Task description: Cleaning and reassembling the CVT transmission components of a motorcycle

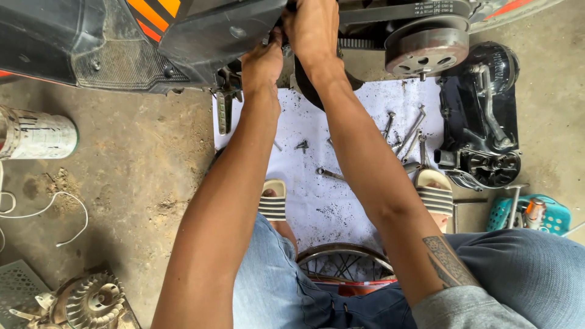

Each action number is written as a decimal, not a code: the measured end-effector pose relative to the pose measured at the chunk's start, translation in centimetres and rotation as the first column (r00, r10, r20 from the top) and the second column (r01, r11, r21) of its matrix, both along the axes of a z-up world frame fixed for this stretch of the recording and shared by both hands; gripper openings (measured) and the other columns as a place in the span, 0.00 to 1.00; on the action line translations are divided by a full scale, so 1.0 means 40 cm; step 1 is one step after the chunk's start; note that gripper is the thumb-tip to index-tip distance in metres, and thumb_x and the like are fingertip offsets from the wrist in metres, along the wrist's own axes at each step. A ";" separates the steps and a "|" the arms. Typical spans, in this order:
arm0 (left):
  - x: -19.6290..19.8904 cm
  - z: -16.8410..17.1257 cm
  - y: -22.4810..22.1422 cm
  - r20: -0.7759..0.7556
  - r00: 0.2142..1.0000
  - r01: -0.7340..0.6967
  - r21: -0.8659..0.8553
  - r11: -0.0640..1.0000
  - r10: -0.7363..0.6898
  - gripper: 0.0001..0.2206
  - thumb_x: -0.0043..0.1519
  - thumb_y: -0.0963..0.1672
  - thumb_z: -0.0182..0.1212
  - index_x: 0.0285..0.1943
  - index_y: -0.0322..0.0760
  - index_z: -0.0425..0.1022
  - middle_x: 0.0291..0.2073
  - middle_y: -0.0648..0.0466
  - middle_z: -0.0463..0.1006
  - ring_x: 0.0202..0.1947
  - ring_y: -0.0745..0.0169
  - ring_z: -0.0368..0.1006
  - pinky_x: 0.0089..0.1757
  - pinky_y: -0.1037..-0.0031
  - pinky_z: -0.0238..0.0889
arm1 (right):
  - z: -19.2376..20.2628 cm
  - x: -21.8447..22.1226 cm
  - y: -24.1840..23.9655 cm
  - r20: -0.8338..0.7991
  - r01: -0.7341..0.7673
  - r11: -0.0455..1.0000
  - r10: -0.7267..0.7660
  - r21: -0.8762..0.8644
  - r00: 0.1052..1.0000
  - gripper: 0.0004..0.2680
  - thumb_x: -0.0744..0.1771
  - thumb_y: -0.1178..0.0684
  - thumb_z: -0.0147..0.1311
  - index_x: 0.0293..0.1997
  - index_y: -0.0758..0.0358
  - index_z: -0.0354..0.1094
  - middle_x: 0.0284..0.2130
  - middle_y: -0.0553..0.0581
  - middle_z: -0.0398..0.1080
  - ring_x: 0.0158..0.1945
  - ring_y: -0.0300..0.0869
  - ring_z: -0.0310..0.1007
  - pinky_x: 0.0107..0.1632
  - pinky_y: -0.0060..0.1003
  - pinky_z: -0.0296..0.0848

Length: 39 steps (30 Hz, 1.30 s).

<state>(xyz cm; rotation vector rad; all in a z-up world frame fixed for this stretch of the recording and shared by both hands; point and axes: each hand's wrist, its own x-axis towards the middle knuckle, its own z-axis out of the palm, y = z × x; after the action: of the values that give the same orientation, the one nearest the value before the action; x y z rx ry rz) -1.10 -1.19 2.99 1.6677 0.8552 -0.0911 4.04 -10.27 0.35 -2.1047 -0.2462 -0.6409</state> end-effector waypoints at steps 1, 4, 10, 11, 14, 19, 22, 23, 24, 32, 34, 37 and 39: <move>-0.001 -0.017 0.008 -0.004 1.000 0.000 -0.005 1.000 0.000 0.28 0.60 0.54 0.56 0.69 0.42 0.70 0.73 0.59 0.65 0.69 0.64 0.65 0.66 0.69 0.58 | 0.007 -0.017 -0.008 -0.004 0.000 1.000 0.000 -0.005 1.000 0.03 0.58 0.62 0.61 0.24 0.67 0.69 0.21 0.57 0.74 0.19 0.49 0.67 0.27 0.46 0.69; 0.029 -0.038 0.023 -0.020 1.000 -0.005 0.083 0.997 0.006 0.31 0.57 0.58 0.56 0.55 0.27 0.79 0.62 0.47 0.78 0.59 0.59 0.76 0.59 0.71 0.67 | 0.023 -0.028 -0.037 -0.031 0.053 0.998 -0.055 -0.042 0.998 0.07 0.55 0.66 0.55 0.27 0.64 0.77 0.21 0.60 0.77 0.19 0.54 0.70 0.29 0.48 0.71; 0.063 -0.129 0.033 0.016 0.998 0.051 0.177 0.983 -0.054 0.33 0.58 0.59 0.51 0.64 0.35 0.73 0.67 0.53 0.73 0.61 0.60 0.73 0.56 0.75 0.68 | -0.025 -0.008 -0.038 0.128 0.020 0.994 -0.005 -0.112 0.992 0.09 0.53 0.66 0.58 0.30 0.63 0.78 0.21 0.56 0.76 0.17 0.45 0.60 0.27 0.41 0.69; 0.082 -0.168 0.041 0.112 0.993 0.026 0.187 0.982 -0.047 0.31 0.59 0.56 0.53 0.64 0.32 0.73 0.67 0.53 0.72 0.61 0.61 0.72 0.56 0.77 0.66 | -0.023 0.008 -0.023 0.110 0.006 0.982 0.015 -0.186 0.994 0.07 0.55 0.63 0.59 0.30 0.62 0.79 0.23 0.58 0.77 0.18 0.49 0.65 0.27 0.45 0.69; 0.060 -0.153 0.035 0.164 0.985 -0.070 0.093 0.993 0.054 0.26 0.57 0.50 0.58 0.60 0.28 0.73 0.60 0.50 0.76 0.57 0.61 0.74 0.55 0.77 0.67 | -0.017 0.030 0.019 -0.074 -0.059 0.994 0.052 -0.092 0.996 0.05 0.60 0.56 0.52 0.28 0.65 0.74 0.24 0.63 0.77 0.21 0.58 0.69 0.31 0.52 0.68; 0.088 -0.195 0.061 0.296 0.954 -0.107 0.164 0.981 0.055 0.21 0.53 0.47 0.60 0.52 0.30 0.81 0.48 0.51 0.85 0.45 0.62 0.80 0.44 0.80 0.70 | -0.054 0.056 0.020 -0.212 0.010 0.981 -0.052 -0.195 0.976 0.12 0.63 0.51 0.46 0.26 0.69 0.74 0.27 0.69 0.77 0.24 0.62 0.73 0.35 0.56 0.70; 0.050 -0.144 0.064 0.155 0.987 -0.008 0.246 0.969 -0.031 0.34 0.58 0.58 0.57 0.68 0.33 0.68 0.69 0.50 0.68 0.64 0.59 0.68 0.58 0.74 0.64 | -0.081 -0.017 -0.008 -0.111 0.214 0.949 -0.244 -0.230 0.963 0.07 0.56 0.58 0.59 0.31 0.55 0.79 0.25 0.61 0.78 0.25 0.60 0.75 0.31 0.53 0.74; 0.030 -0.100 0.053 0.055 0.997 0.035 0.210 0.977 -0.048 0.35 0.59 0.59 0.53 0.70 0.39 0.66 0.70 0.49 0.65 0.66 0.56 0.66 0.59 0.68 0.63 | -0.079 -0.049 -0.028 -0.031 0.217 0.975 -0.218 -0.045 0.975 0.06 0.58 0.60 0.60 0.33 0.63 0.78 0.30 0.62 0.77 0.26 0.56 0.76 0.33 0.47 0.76; 0.022 -0.053 0.032 -0.039 0.996 0.084 0.167 0.982 -0.079 0.35 0.59 0.60 0.50 0.73 0.44 0.64 0.71 0.48 0.61 0.67 0.53 0.63 0.61 0.62 0.63 | -0.075 -0.072 -0.057 0.060 0.207 0.968 -0.217 0.139 0.974 0.05 0.60 0.63 0.60 0.35 0.71 0.77 0.36 0.63 0.76 0.27 0.52 0.77 0.34 0.41 0.77; -0.002 0.036 0.005 -0.185 0.980 0.109 0.179 0.978 -0.075 0.36 0.60 0.59 0.50 0.75 0.41 0.60 0.69 0.51 0.68 0.66 0.60 0.69 0.65 0.60 0.60 | -0.327 -0.102 -0.047 -0.317 0.298 0.347 -0.002 0.889 0.948 0.08 0.63 0.67 0.50 0.39 0.72 0.77 0.29 0.55 0.75 0.31 0.37 0.67 0.38 0.28 0.68; 0.009 0.000 0.021 -0.190 0.974 0.167 0.229 0.959 -0.124 0.36 0.61 0.59 0.46 0.75 0.40 0.58 0.67 0.49 0.70 0.63 0.61 0.73 0.63 0.62 0.63 | -0.305 -0.061 -0.052 -0.272 0.231 0.468 0.020 0.853 0.962 0.07 0.64 0.64 0.51 0.39 0.75 0.77 0.28 0.52 0.72 0.31 0.36 0.63 0.36 0.28 0.65; 0.008 -0.032 0.032 -0.010 0.998 0.069 0.163 0.984 -0.068 0.33 0.60 0.57 0.55 0.70 0.34 0.64 0.65 0.50 0.70 0.50 0.69 0.83 0.53 0.75 0.72 | -0.282 0.002 -0.055 0.057 -0.127 0.588 0.137 0.799 0.989 0.04 0.63 0.69 0.51 0.31 0.74 0.72 0.35 0.53 0.71 0.37 0.40 0.66 0.46 0.30 0.64; -0.008 0.013 0.010 -0.076 0.996 0.053 0.117 0.992 -0.044 0.37 0.58 0.57 0.54 0.76 0.40 0.55 0.67 0.50 0.70 0.54 0.71 0.82 0.62 0.66 0.65 | -0.296 0.036 -0.051 -0.084 -0.020 0.453 0.208 0.891 0.975 0.06 0.63 0.69 0.52 0.31 0.74 0.77 0.24 0.48 0.72 0.25 0.31 0.58 0.29 0.26 0.59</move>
<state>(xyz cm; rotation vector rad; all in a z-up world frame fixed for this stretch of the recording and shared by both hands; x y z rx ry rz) -1.44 -0.79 3.49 1.8062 0.8898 -0.1375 5.47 -12.32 -11.49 -1.0658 0.0703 -0.3456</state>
